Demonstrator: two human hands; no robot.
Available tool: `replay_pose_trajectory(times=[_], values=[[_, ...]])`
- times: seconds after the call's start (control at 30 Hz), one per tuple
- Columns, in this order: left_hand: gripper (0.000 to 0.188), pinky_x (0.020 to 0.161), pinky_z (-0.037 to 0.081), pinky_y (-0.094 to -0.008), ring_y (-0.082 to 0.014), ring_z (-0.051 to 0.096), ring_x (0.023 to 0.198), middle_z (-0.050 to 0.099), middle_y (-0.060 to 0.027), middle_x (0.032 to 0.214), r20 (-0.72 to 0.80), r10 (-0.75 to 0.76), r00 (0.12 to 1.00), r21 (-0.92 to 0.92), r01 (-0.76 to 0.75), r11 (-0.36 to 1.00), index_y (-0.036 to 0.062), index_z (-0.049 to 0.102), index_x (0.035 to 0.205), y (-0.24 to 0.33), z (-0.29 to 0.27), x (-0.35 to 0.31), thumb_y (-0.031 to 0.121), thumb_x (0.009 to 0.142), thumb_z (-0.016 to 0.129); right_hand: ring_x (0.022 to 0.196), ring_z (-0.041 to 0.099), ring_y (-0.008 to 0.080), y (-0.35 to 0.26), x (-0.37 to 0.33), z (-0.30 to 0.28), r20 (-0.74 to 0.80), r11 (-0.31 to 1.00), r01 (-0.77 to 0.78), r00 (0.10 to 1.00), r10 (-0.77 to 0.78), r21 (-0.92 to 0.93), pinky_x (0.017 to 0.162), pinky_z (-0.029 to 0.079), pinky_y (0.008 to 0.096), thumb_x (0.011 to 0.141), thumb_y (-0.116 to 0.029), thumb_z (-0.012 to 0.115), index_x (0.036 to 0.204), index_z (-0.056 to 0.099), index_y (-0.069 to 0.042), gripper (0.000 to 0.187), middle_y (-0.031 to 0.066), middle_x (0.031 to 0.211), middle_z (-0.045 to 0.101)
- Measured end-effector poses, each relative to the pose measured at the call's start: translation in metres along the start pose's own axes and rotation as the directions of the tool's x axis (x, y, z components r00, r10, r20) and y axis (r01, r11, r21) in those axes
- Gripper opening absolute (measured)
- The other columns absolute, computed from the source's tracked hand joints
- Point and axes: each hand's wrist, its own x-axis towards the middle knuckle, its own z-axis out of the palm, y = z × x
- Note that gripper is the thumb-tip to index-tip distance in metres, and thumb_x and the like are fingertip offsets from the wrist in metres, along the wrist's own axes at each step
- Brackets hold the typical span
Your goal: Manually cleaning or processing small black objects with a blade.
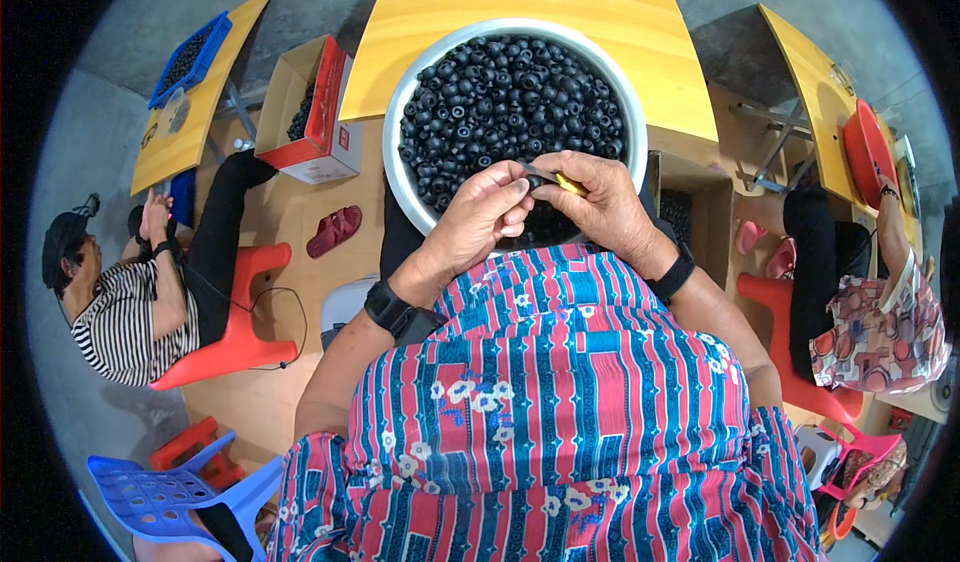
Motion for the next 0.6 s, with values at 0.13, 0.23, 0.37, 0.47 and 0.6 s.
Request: replay_pose_trajectory(times=[0.13, 0.23, 0.37, 0.47, 0.6], values=[[0.020, 0.056, 0.033, -0.0198, -0.0057, 0.038, 0.067, 0.049, 0.0004, 0.085, 0.044, 0.017, 0.999, -0.028, -0.016, 0.999, 0.0045, 0.053, 0.113, -0.004, -0.012, -0.001, 0.019, 0.103, 0.044, 0.083, 0.065, 0.0264, -0.001, -0.003, 0.002, -0.117, 0.998, 0.037, 0.993, -0.033, 0.040, 0.077, 0.050, 0.0321, 0.085, -0.011, 0.067, 0.105, 0.065, -0.002, 0.022, 0.0135, 0.090, 0.066], [0.019, 0.058, 0.034, -0.0211, -0.0070, 0.039, 0.066, 0.049, -0.0008, 0.085, 0.028, 0.016, 0.999, -0.061, -0.014, 0.998, 0.0051, 0.052, 0.111, -0.002, -0.009, -0.003, 0.021, 0.103, 0.044, 0.079, 0.062, 0.0283, -0.001, -0.005, -0.007, -0.088, 0.988, 0.052, 0.994, -0.065, -0.144, 0.074, 0.049, 0.0336, 0.086, -0.019, 0.065, 0.103, 0.065, -0.001, 0.024, 0.0146, 0.087, 0.064], [0.020, 0.059, 0.034, -0.0220, -0.0078, 0.040, 0.068, 0.050, -0.0021, 0.086, 0.067, 0.027, 0.997, -0.104, -0.020, 0.994, 0.0060, 0.051, 0.109, -0.001, -0.009, -0.003, 0.023, 0.103, 0.041, 0.077, 0.061, 0.0340, 0.001, -0.006, -0.005, 0.021, 0.957, 0.110, 0.994, -0.108, -0.267, 0.068, 0.049, 0.0395, 0.086, -0.025, 0.064, 0.094, 0.065, -0.004, 0.023, 0.0146, 0.081, 0.060], [0.018, 0.059, 0.034, -0.0218, -0.0077, 0.040, 0.068, 0.050, -0.0019, 0.088, 0.130, 0.027, 0.991, -0.169, -0.004, 0.986, 0.0052, 0.051, 0.108, -0.002, -0.014, -0.002, 0.021, 0.102, 0.043, 0.075, 0.060, 0.0343, -0.003, -0.005, -0.002, 0.041, 0.933, 0.128, 0.992, -0.122, -0.338, 0.065, 0.048, 0.0422, 0.086, -0.027, 0.064, 0.090, 0.062, -0.005, 0.022, 0.0132, 0.078, 0.058], [0.018, 0.057, 0.033, -0.0214, -0.0072, 0.041, 0.066, 0.050, -0.0013, 0.085, 0.068, 0.000, 0.998, -0.175, 0.012, 0.984, 0.0051, 0.052, 0.105, -0.003, -0.010, -0.002, 0.021, 0.101, 0.045, 0.074, 0.060, 0.0336, -0.004, -0.005, -0.001, 0.059, 0.907, 0.150, 0.989, -0.138, -0.394, 0.064, 0.048, 0.0424, 0.086, -0.028, 0.065, 0.088, 0.061, -0.005, 0.023, 0.0126, 0.077, 0.057]])
